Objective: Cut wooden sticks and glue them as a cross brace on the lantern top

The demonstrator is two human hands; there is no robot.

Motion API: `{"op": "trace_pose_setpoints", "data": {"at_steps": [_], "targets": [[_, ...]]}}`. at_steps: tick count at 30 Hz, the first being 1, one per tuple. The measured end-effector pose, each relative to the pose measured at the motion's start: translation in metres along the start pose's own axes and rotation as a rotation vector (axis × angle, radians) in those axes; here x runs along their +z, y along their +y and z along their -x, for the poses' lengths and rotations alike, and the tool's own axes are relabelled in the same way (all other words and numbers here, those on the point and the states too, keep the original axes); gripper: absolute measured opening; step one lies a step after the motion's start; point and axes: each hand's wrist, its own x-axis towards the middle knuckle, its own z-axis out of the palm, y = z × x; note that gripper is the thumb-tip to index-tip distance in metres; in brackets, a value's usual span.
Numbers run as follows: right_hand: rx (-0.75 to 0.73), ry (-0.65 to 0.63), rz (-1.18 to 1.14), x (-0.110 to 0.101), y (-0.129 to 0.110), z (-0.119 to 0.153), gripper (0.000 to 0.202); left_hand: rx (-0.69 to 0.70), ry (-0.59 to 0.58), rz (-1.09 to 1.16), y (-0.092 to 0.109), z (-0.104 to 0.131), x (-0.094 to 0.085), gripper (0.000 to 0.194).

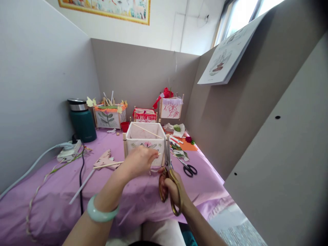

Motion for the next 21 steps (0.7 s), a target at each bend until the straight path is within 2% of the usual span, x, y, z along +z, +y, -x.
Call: {"op": "trace_pose_setpoints", "data": {"at_steps": [2, 4, 7, 9, 11, 15, 18, 21], "targets": [[0.095, -0.031, -0.147, -0.003, -0.004, 0.012, 0.027, -0.017, -0.012, 0.161, -0.008, 0.004, 0.001, 0.033], [0.106, -0.008, -0.094, -0.014, -0.019, 0.020, 0.028, -0.036, -0.008, 0.382, -0.010, 0.010, 0.003, 0.034], [0.015, 0.213, 0.080, -0.043, -0.048, 0.016, 0.037, -0.132, 0.010, 0.641, -0.004, 0.019, 0.004, 0.028], [0.058, 0.335, 0.227, -0.065, -0.058, 0.007, 0.042, -0.208, 0.010, 0.710, 0.000, 0.024, 0.003, 0.026], [0.150, 0.377, 0.464, -0.082, -0.053, -0.003, 0.041, -0.244, 0.023, 0.726, 0.000, 0.027, 0.002, 0.025], [0.336, 0.306, 0.909, -0.098, -0.023, -0.020, 0.033, -0.250, 0.072, 0.724, -0.006, 0.033, 0.007, 0.022], [0.382, 0.271, 1.064, -0.093, -0.006, -0.035, 0.032, -0.263, 0.094, 0.735, -0.008, 0.037, 0.012, 0.025], [0.373, 0.204, 1.177, -0.078, 0.000, -0.056, 0.033, -0.270, 0.096, 0.736, -0.002, 0.038, 0.016, 0.032]]}}
